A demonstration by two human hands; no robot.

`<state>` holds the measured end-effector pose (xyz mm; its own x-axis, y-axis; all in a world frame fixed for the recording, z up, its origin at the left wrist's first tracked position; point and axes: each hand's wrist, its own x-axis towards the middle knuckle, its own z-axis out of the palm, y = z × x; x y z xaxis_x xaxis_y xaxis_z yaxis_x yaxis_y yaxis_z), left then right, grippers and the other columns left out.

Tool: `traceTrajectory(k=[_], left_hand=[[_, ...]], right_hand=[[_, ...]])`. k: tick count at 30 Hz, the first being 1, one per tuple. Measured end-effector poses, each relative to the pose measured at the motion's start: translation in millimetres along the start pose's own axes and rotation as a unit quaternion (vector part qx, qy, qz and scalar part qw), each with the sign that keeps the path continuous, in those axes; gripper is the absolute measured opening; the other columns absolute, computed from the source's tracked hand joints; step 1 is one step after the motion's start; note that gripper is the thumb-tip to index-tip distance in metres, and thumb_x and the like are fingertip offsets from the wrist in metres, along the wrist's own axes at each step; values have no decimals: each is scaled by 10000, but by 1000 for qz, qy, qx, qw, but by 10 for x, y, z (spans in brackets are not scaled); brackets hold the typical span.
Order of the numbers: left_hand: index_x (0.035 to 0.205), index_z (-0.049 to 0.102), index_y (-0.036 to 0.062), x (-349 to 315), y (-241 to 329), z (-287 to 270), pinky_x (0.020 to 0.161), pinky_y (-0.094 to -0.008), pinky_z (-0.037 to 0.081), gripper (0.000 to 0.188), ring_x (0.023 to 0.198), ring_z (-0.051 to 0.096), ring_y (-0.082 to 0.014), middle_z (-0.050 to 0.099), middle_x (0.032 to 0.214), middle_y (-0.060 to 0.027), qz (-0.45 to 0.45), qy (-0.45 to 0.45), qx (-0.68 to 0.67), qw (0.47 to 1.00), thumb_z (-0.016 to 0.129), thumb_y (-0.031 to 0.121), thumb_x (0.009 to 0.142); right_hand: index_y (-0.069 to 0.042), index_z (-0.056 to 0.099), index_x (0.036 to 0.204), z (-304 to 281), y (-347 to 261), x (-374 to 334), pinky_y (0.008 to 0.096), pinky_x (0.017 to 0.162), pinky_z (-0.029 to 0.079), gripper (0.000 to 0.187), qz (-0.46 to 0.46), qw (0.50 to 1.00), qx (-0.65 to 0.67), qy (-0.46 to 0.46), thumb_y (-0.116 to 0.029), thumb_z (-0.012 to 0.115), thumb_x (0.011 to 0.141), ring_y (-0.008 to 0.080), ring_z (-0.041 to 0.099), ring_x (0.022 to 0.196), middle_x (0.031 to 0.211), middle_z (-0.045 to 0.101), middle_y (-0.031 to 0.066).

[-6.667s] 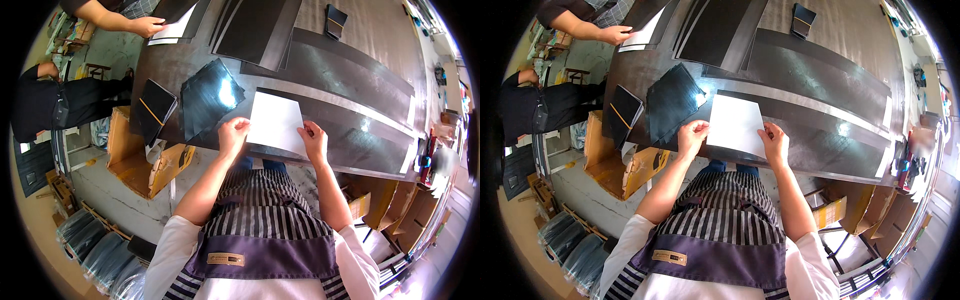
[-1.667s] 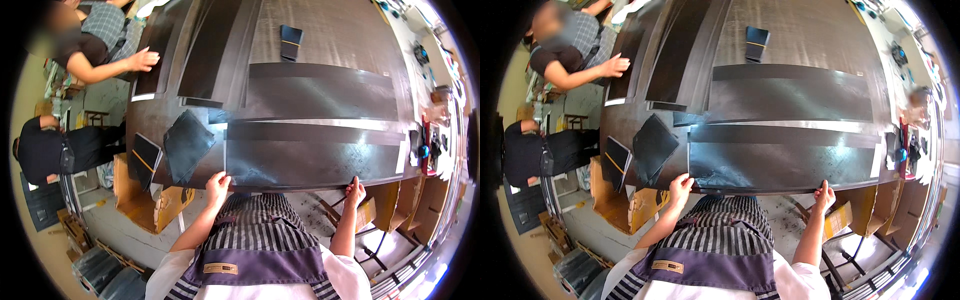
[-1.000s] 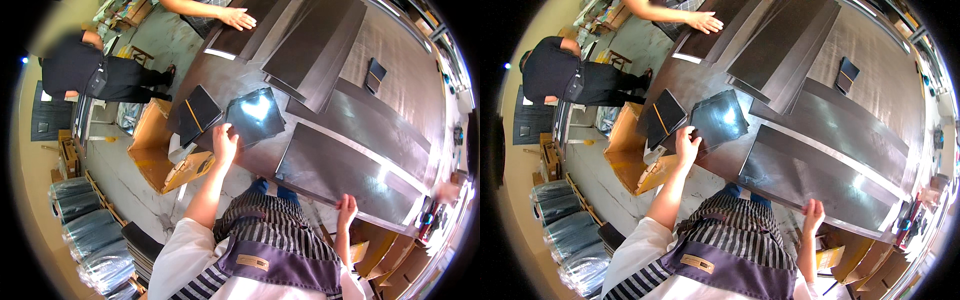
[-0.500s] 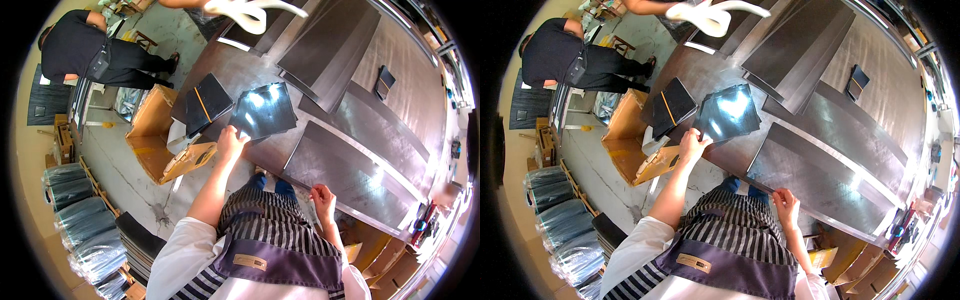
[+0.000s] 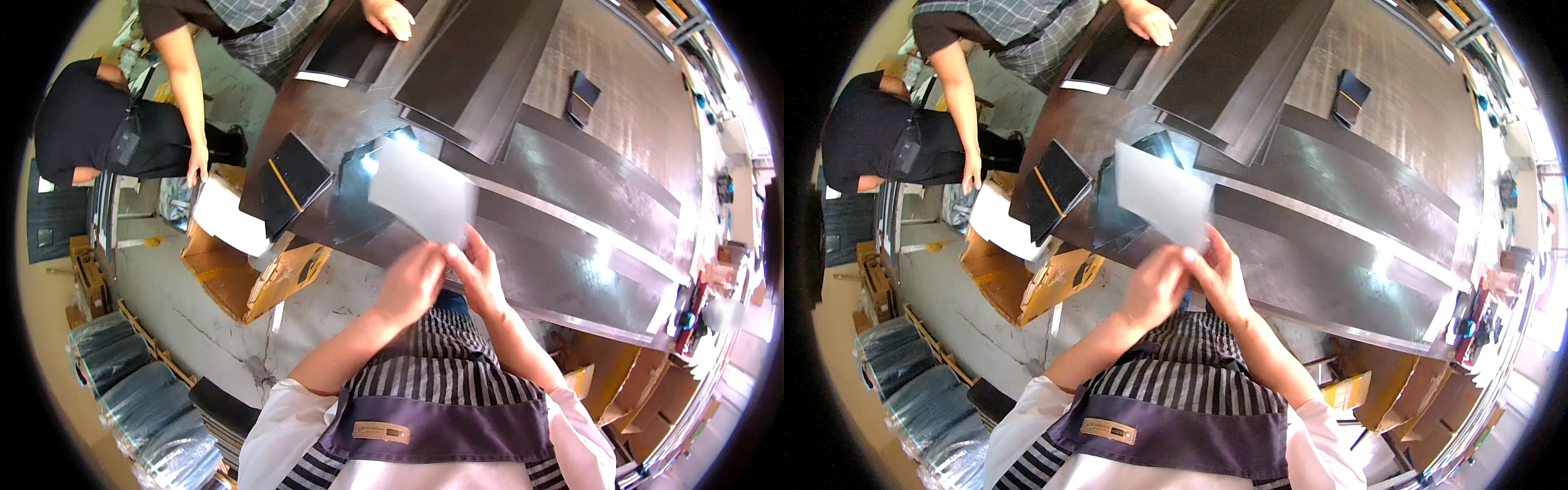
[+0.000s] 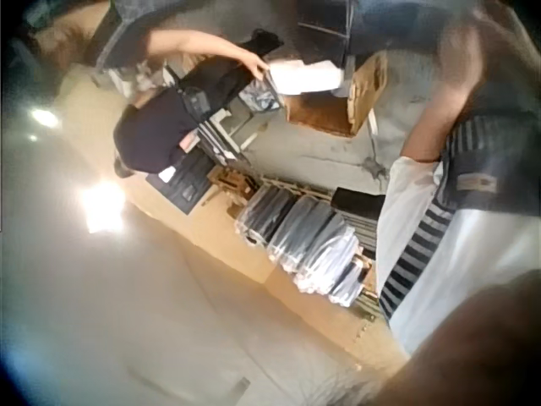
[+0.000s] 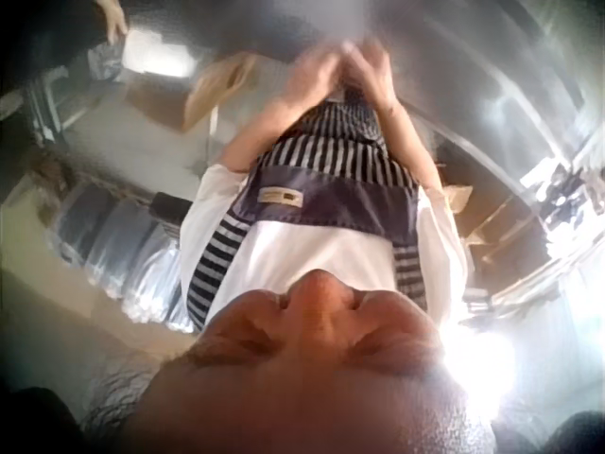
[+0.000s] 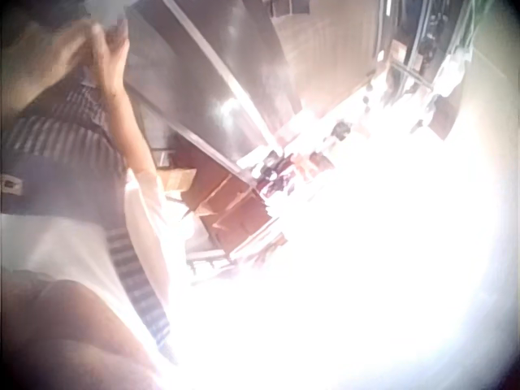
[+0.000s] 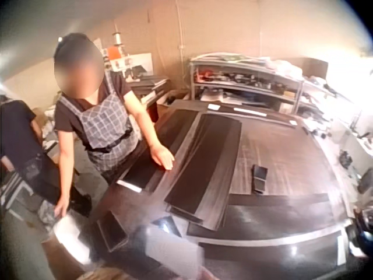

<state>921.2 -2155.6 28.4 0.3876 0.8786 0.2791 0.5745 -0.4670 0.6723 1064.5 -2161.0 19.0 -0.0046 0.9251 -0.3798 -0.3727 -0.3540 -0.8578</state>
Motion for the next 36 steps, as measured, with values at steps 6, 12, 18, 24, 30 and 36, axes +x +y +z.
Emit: traceTrajectory(k=[6, 12, 18, 24, 30, 36], left_hand=[[1280, 472, 42, -218, -70, -36, 925, -418, 422, 629, 1168, 437, -315, 363, 1325, -193, -129, 101, -9, 986, 780, 160, 745], [1042, 658, 2, -857, -414, 250, 761, -261, 489, 222, 858, 626, -121, 685, 968, -83, -382, -111, -321, 860, 684, 129, 861], [993, 678, -11, -868, -592, 580, 766, -282, 494, 200, 855, 646, -174, 691, 955, -117, -359, -70, -291, 884, 691, 127, 848], [1000, 691, -3, -201, -742, 674, 714, -284, 517, 214, 762, 684, -177, 713, 859, -135, -355, -72, -248, 899, 653, 156, 863], [955, 704, 10, -108, -804, 778, 678, -244, 514, 190, 715, 658, -106, 709, 787, -78, -314, -40, -150, 937, 737, 92, 787], [892, 703, 13, -148, -796, 871, 657, -252, 520, 159, 700, 670, -117, 710, 772, -83, -332, -28, -113, 936, 752, 83, 758]], right_hand=[[25, 651, 1001, -561, -59, -333, 295, 747, 483, 212, 65, 971, -231, 5, -162, 622, 904, 96, 579, 813, 854, 689, 67], [28, 603, 1128, -1037, 111, -677, 312, 830, 480, 324, 134, 941, -297, -89, -139, 660, 857, 148, 603, 893, 971, 689, 126], [54, 640, 987, -1256, 295, -618, 281, 687, 464, 250, 137, 955, -251, 76, -144, 669, 838, 112, 564, 759, 838, 679, 106], [42, 620, 933, -1356, 233, -171, 310, 630, 456, 245, -4, 883, -445, 151, -156, 697, 811, 195, 539, 634, 757, 625, 134], [-12, 613, 1024, -1455, 568, -68, 286, 648, 485, 279, -60, 896, -389, 206, -116, 720, 787, 155, 580, 664, 791, 653, 94], [-25, 607, 1022, -1438, 618, -84, 280, 605, 474, 296, -52, 888, -401, 221, -89, 736, 762, 142, 541, 602, 732, 616, 62]])
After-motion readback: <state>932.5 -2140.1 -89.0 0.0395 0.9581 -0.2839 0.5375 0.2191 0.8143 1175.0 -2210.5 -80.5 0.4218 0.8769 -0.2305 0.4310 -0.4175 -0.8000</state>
